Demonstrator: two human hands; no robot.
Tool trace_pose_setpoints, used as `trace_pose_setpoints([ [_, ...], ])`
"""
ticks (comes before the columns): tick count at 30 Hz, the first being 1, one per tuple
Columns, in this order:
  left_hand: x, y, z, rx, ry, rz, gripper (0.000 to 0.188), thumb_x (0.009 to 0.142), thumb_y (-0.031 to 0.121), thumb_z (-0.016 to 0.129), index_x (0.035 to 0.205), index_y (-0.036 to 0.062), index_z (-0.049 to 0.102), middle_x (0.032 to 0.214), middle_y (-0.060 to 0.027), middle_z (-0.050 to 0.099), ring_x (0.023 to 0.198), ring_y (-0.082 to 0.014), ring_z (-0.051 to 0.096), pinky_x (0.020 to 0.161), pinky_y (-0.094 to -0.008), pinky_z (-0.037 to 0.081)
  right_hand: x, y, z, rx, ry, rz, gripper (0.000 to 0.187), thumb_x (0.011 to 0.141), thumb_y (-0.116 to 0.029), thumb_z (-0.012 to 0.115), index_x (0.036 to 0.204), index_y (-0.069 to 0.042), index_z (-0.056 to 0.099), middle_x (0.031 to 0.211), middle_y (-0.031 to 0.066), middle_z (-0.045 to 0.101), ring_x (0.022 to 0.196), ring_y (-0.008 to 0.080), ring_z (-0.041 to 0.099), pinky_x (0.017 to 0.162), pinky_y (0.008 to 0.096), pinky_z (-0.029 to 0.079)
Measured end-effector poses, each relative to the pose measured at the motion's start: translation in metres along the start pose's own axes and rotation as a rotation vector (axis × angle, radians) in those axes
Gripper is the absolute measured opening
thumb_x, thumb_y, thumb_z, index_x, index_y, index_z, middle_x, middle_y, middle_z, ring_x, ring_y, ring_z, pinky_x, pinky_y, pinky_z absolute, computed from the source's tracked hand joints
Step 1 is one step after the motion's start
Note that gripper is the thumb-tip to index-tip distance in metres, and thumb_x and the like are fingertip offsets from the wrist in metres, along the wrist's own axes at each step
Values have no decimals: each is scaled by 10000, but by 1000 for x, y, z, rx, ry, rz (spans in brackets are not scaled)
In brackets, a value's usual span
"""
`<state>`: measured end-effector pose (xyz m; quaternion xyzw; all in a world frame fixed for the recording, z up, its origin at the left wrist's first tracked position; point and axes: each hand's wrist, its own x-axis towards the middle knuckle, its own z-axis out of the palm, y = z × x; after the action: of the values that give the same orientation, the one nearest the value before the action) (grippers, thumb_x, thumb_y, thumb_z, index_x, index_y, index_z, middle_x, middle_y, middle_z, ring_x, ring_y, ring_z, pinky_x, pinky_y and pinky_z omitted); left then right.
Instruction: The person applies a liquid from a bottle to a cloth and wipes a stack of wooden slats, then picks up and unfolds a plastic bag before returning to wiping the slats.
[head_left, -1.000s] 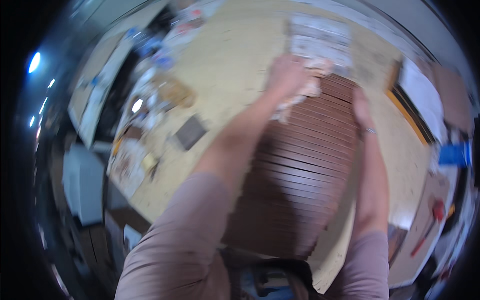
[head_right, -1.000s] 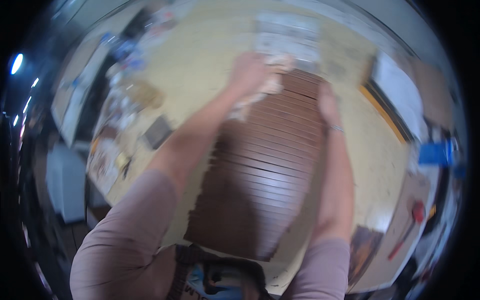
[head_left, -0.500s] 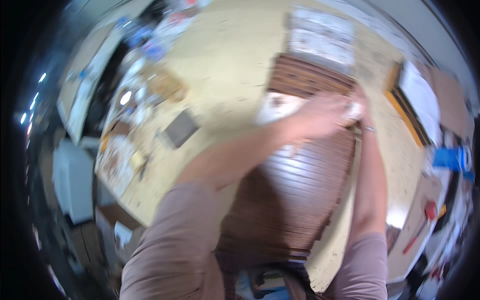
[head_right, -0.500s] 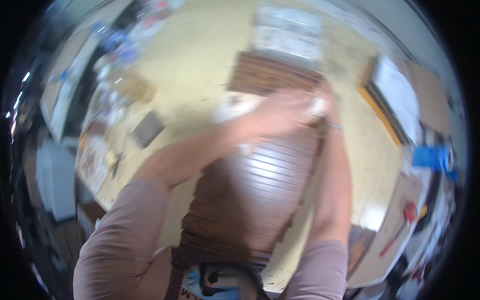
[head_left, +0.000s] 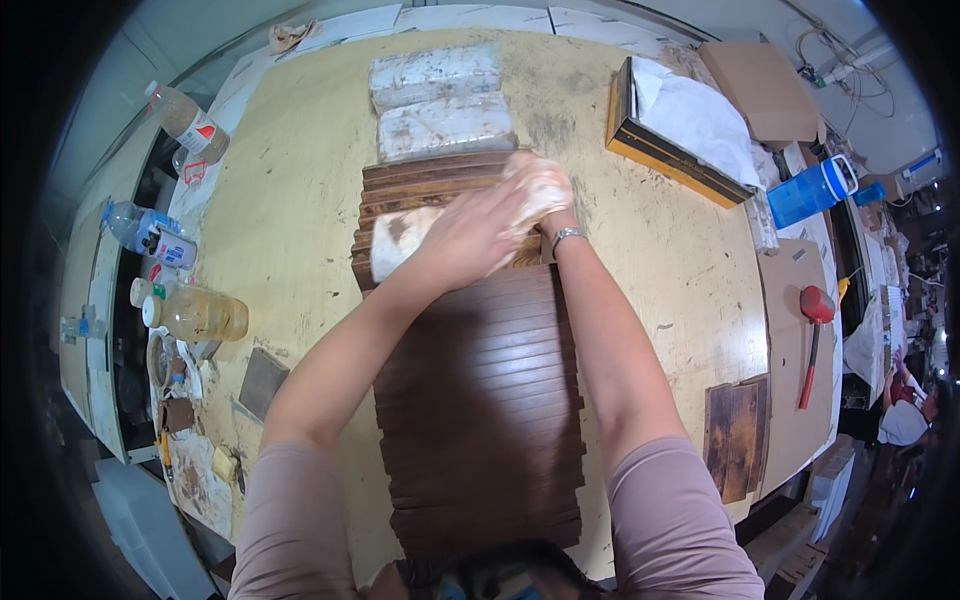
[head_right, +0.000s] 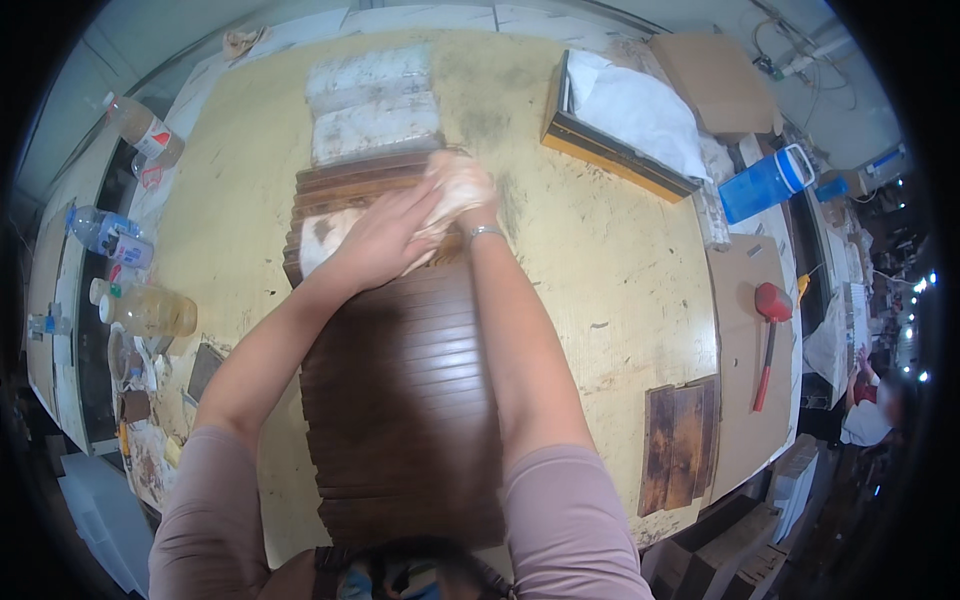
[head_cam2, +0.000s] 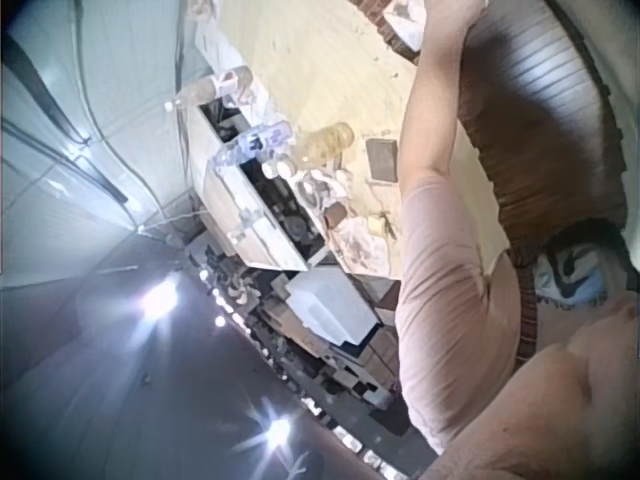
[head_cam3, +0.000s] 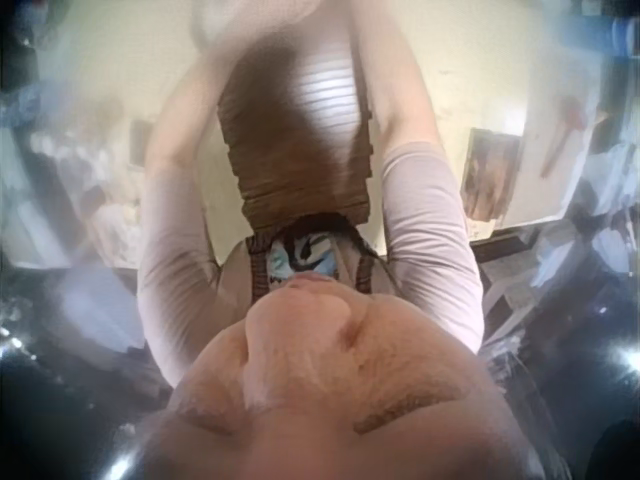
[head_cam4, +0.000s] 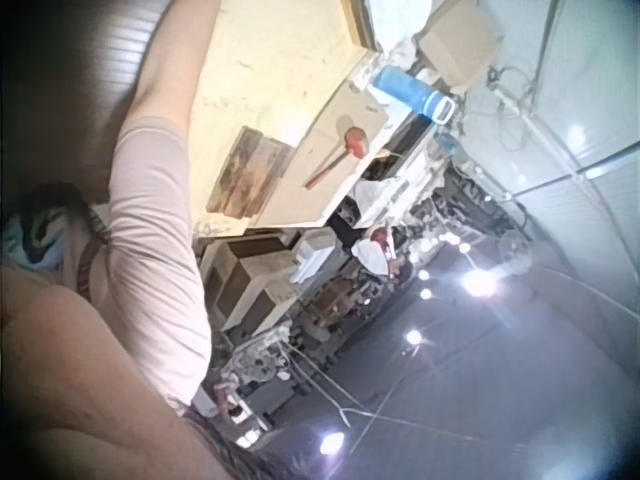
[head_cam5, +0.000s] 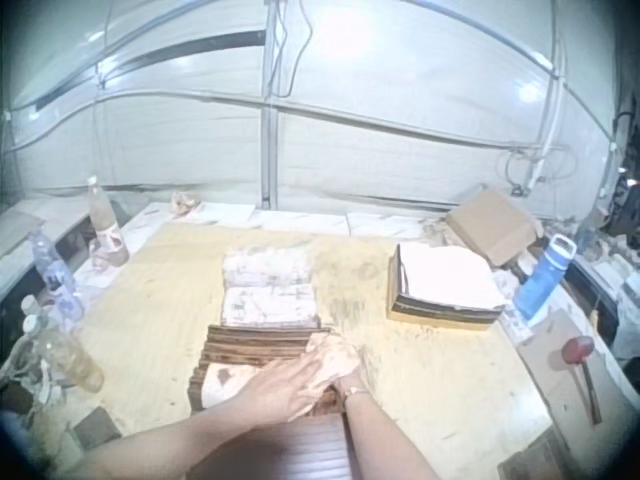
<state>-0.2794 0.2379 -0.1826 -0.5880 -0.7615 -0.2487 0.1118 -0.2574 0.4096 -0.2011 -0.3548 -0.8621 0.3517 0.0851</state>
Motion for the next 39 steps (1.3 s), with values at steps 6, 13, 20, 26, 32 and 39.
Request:
trace_pose_setpoints([
  [6,-121,-69,-79,-250,124,-762,334,937,77,527,1260,33,598,1202,-132,637,1051,-239,611,950,-353,472,-2,3,-9,-5,-33,-73,553,966,-447,441,1333,-37,499,1384,213,485,1228,402,486,1032,483,383],
  [13,-47,-44,-99,-940,626,-944,365,1004,124,454,1348,7,487,970,-109,667,764,-132,645,646,-263,548,-46,-2,-14,-414,75,-508,709,957,-514,447,1495,-72,319,1574,188,215,1461,313,204,1172,498,173],
  [20,-25,-29,-20,161,-221,-364,497,968,232,468,1433,65,424,1511,-85,405,1416,-222,337,1159,-529,182,-37,-6,-12,-546,-104,-416,657,961,-430,414,1490,-54,314,1576,131,254,1451,266,246,1151,506,226],
  [26,-34,-35,-20,241,-234,-399,503,962,198,452,1436,35,408,1514,-111,394,1424,-236,323,1166,-477,209,-44,-7,0,-395,74,-514,628,949,-366,451,1467,-34,327,1550,149,286,1422,280,294,1150,508,247],
  [32,-11,-35,-1,44,-180,-316,463,965,159,431,1409,29,446,1485,-136,425,1409,-258,348,1168,-440,224,-38,1,-9,-503,-5,-466,583,945,-294,411,1455,-21,343,1534,121,323,1310,296,425,1107,510,295],
  [39,-131,-72,-108,-357,224,-884,266,933,10,489,1132,-37,658,1027,-137,706,895,-205,667,834,-296,500,-37,0,-4,-488,71,-485,603,953,-343,438,1467,-46,335,1562,133,252,1343,300,378,1120,529,272],
])
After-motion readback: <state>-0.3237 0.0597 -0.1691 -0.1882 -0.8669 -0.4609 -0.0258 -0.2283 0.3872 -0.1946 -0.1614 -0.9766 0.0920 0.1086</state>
